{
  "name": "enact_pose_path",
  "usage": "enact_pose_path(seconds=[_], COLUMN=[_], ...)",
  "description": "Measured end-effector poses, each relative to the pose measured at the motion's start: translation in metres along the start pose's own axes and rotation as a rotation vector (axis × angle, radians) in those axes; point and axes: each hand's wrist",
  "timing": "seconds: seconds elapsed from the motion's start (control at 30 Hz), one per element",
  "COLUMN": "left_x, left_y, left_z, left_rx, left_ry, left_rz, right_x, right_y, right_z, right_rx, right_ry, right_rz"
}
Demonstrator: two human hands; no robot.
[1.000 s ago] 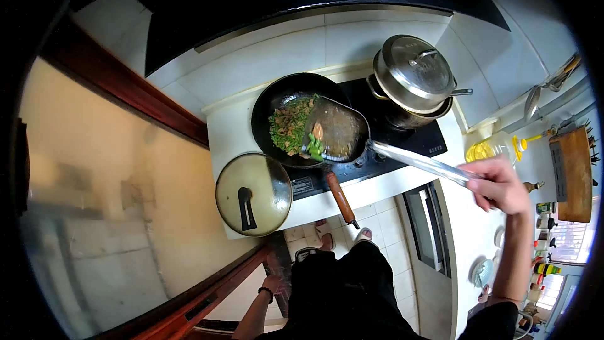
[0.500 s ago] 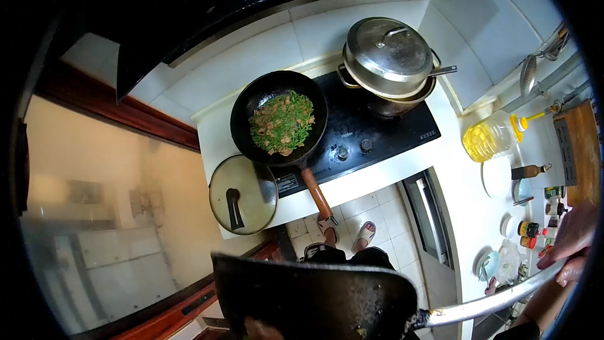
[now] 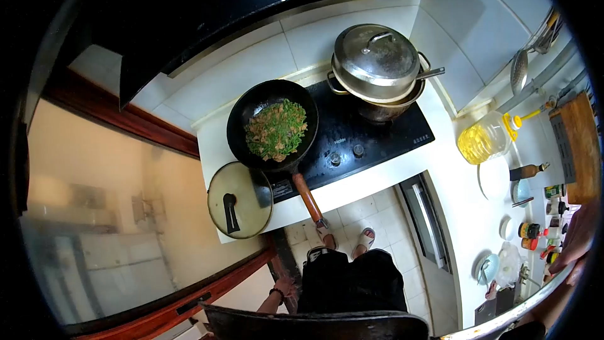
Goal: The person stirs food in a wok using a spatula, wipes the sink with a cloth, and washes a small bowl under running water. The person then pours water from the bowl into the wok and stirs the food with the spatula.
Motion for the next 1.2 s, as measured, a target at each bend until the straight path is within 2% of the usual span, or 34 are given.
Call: enact_pose_path(seconds=[0.07,0.13,0.27,0.47,0.53,0.6,0.67,0.7,0.73,0.8,0.87,0.93,1.0,1.07,1.13,1.2], left_x=[-0.001,0.002,0.003,0.002,0.002,0.006,-0.002,-0.001,-0.005,-0.011,-0.012,-0.023,-0.033,-0.040,-0.045,-0.053], left_y=[-0.003,0.008,0.018,-0.014,-0.028,0.109,0.027,0.017,0.011,-0.049,-0.010,0.003,-0.016,0.005,0.024,0.028], left_z=[0.011,0.005,-0.001,0.031,0.042,-0.067,-0.010,0.000,0.000,0.048,0.025,0.015,0.038,0.029,0.021,0.011], left_rx=[0.007,-0.027,-0.022,-0.008,-0.037,0.029,-0.026,-0.002,-0.031,-0.040,0.024,0.017,0.043,0.039,0.074,0.109], left_ry=[-0.002,0.023,0.063,0.008,0.118,0.152,0.071,0.062,0.100,0.279,0.230,0.288,0.356,0.414,0.450,0.483], left_rz=[0.036,-0.045,-0.068,-0.042,-0.047,-0.247,-0.070,-0.088,-0.063,-0.007,-0.092,-0.127,-0.109,-0.155,-0.188,-0.223], right_x=[0.001,0.003,0.008,0.012,0.014,0.013,0.014,0.017,0.026,0.043,0.056,0.072,0.096,0.114,0.129,0.144], right_y=[0.000,0.000,-0.003,-0.008,-0.016,-0.031,-0.057,-0.077,-0.105,-0.169,-0.229,-0.289,-0.346,-0.387,-0.404,-0.419], right_z=[-0.002,-0.004,-0.009,-0.015,-0.021,-0.032,-0.043,-0.044,-0.049,-0.057,-0.066,-0.097,-0.139,-0.163,-0.140,-0.133], right_rx=[-0.004,-0.011,-0.017,-0.025,-0.018,0.015,0.061,0.160,0.260,0.330,0.370,0.276,0.204,-0.104,0.085,0.176], right_ry=[-0.003,-0.007,-0.019,-0.054,-0.091,-0.142,-0.185,-0.199,-0.211,-0.239,-0.173,-0.066,0.046,0.468,0.737,0.874], right_rz=[-0.002,-0.007,-0.021,-0.070,-0.131,-0.222,-0.301,-0.310,-0.320,-0.335,-0.286,-0.300,-0.427,-0.651,-0.644,-0.641])
Point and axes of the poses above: each hand's wrist, its own y-axis away from the middle knuckle, its own x-axis out of the palm, z = x × y, and after that the axes turned 10 degrees about x, right-handed
